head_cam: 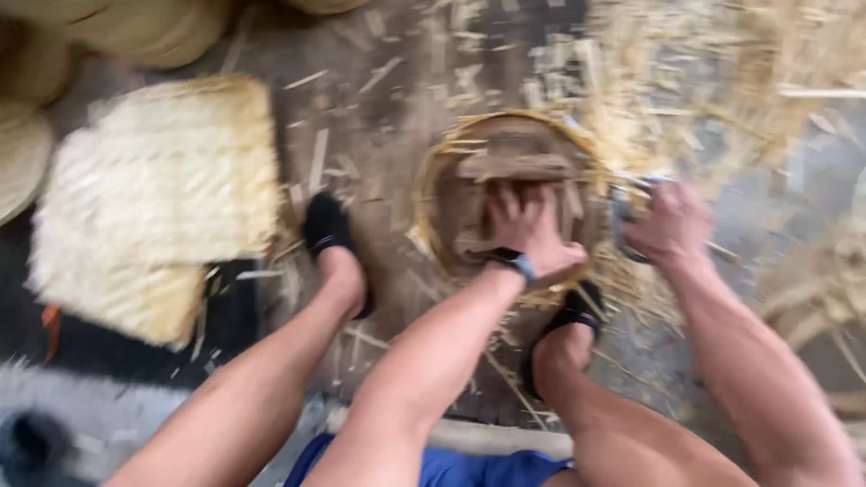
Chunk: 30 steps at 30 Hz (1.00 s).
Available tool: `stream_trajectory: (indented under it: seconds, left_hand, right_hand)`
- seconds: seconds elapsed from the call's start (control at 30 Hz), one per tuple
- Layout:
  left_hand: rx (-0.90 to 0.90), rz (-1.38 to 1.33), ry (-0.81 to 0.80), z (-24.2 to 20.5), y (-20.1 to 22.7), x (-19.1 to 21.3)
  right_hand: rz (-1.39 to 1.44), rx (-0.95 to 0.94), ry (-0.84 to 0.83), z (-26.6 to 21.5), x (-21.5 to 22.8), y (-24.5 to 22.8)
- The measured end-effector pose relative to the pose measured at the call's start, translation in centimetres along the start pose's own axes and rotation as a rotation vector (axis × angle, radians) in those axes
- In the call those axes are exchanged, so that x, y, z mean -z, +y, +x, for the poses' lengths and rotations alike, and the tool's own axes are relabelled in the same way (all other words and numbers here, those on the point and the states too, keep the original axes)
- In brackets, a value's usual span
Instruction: Assembling and shaping woven bamboo panels into circular trays using a wooden mold and bamboo hoops.
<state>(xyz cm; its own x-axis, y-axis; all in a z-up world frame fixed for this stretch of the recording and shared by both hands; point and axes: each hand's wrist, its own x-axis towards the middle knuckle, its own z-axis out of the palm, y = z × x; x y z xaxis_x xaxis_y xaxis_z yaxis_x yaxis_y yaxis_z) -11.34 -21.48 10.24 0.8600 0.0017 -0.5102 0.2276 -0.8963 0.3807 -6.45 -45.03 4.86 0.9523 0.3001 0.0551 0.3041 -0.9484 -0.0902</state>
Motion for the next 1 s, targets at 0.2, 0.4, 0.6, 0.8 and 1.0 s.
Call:
stream_trajectory:
  seconds: [0.2,0.4,0.6,0.8,1.0]
  left_hand:
    - [-0.206,0.213,-0.181,0.2,-1.2,0.6]
    - [-0.202,0.182,-0.158,0.0,-1.2,0.6]
    - [-0.442,0.310,-0.205,0.6,-3.5,0.6]
    - [-0.498,0.292,-0.233,0.1,-3.4,1.9]
    - [-0.558,0.204,-0.125,-0.6,-5.1,-0.8]
  right_hand:
    - [-0.108,-0.122,-0.298,-2.9,-3.1,6.0]
    - [-0.205,-0.082,-0.379,2.1,-2.7,2.6]
    - [-0.040,-0.114,-0.377,-3.3,-8.9,11.8]
    - [-0.151,-0.080,-0.335,1.8,-1.0,2.1]
    - [-0.044,-0.171,-0.330,-1.5,-2.0,3.1]
